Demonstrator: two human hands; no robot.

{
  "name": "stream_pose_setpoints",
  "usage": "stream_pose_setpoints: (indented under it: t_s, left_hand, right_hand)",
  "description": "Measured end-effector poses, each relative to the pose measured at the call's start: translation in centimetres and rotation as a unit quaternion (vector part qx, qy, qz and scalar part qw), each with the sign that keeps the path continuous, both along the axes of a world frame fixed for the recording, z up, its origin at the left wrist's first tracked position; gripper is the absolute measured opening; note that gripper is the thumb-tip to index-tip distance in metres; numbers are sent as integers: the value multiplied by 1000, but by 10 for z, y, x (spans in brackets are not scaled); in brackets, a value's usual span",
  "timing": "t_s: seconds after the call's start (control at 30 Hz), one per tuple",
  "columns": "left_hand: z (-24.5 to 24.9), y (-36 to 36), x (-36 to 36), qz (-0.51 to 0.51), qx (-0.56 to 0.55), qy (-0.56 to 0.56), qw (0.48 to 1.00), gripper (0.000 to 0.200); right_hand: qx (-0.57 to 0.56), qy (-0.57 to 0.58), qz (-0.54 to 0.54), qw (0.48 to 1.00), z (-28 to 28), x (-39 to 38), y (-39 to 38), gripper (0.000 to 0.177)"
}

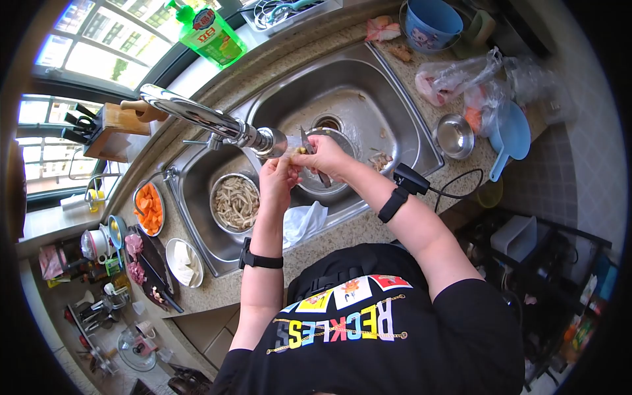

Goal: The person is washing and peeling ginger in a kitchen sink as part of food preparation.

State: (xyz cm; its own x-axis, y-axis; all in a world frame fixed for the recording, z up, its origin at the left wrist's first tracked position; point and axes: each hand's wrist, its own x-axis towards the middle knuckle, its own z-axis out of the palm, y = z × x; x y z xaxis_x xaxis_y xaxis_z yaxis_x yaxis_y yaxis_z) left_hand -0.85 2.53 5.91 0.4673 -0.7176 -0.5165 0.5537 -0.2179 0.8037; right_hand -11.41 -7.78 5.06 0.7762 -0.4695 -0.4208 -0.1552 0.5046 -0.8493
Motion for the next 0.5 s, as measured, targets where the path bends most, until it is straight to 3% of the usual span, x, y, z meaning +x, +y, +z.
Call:
stream_pose_setpoints:
  t_s: [0.13,0.23,0.5]
  left_hand:
    - [-4,1,3,14,-3,-8,1000,14]
    - [-2,0,-1,46,-3,16,999,13]
    - [1,-2,-3,41,-20,40,998,14]
  right_hand:
    - [-8,1,-10,1000,-8,0,1,15]
    - [55,-37,4,998,-6,-3,-1,13]
    - [-11,-17,9,1000,-1,3,3,16]
